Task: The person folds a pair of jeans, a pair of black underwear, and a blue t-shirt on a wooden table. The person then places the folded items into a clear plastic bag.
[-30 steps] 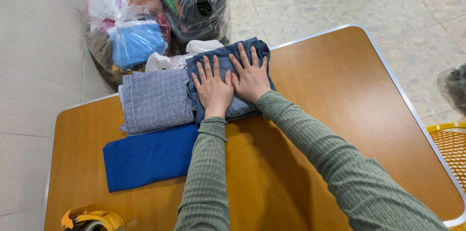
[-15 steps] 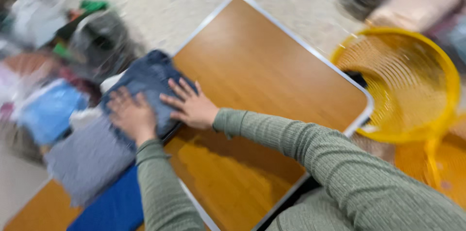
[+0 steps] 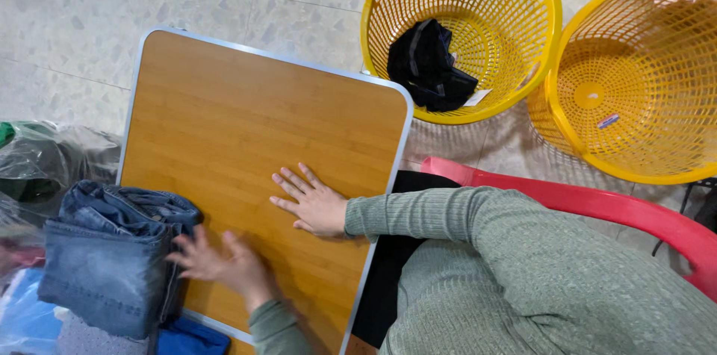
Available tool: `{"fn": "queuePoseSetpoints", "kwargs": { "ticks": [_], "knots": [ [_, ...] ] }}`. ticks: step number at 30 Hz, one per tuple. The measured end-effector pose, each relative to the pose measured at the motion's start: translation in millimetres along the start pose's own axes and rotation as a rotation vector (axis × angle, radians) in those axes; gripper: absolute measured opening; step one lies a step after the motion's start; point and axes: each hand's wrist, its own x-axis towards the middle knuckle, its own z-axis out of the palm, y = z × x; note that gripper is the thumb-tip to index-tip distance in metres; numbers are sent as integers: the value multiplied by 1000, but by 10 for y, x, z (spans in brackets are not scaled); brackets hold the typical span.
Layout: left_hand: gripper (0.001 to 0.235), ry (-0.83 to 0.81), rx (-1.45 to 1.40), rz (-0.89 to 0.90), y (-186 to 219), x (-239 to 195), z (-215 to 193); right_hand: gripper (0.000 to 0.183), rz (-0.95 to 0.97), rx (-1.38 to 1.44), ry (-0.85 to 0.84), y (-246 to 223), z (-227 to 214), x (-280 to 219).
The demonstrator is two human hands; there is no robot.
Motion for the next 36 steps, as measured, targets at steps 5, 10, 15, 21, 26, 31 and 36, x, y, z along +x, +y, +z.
{"fn": "queuePoseSetpoints", "kwargs": {
  "ticks": [5,10,15,21,26,31,36],
  "knots": [
    [52,-193,-151,120,1041,-404,358,76,130,95,73,465,-330,-294],
    [49,-358,-400,311,2074,-472,526,66,288,176,337,1437,-672,-661],
    [43,-480,-607,582,3029,-689,822,57,615,143,505,2870,-583,-1152],
    [49,-750,-550,624,3615,-1051,1649,43,961,144,174,4107,563,-1823],
    [52,-822,-446,628,3567,-1178,2294,54,1004,450,-392,4398,1673,-1982],
    [49,-825,-315,634,3466,-1267,2721,48,864,443,-626,4504,2215,-1798],
    [55,-828,-284,589,3393,-1327,2744,62,1007,316,-455,4651,2181,-1536]
  ]
}}
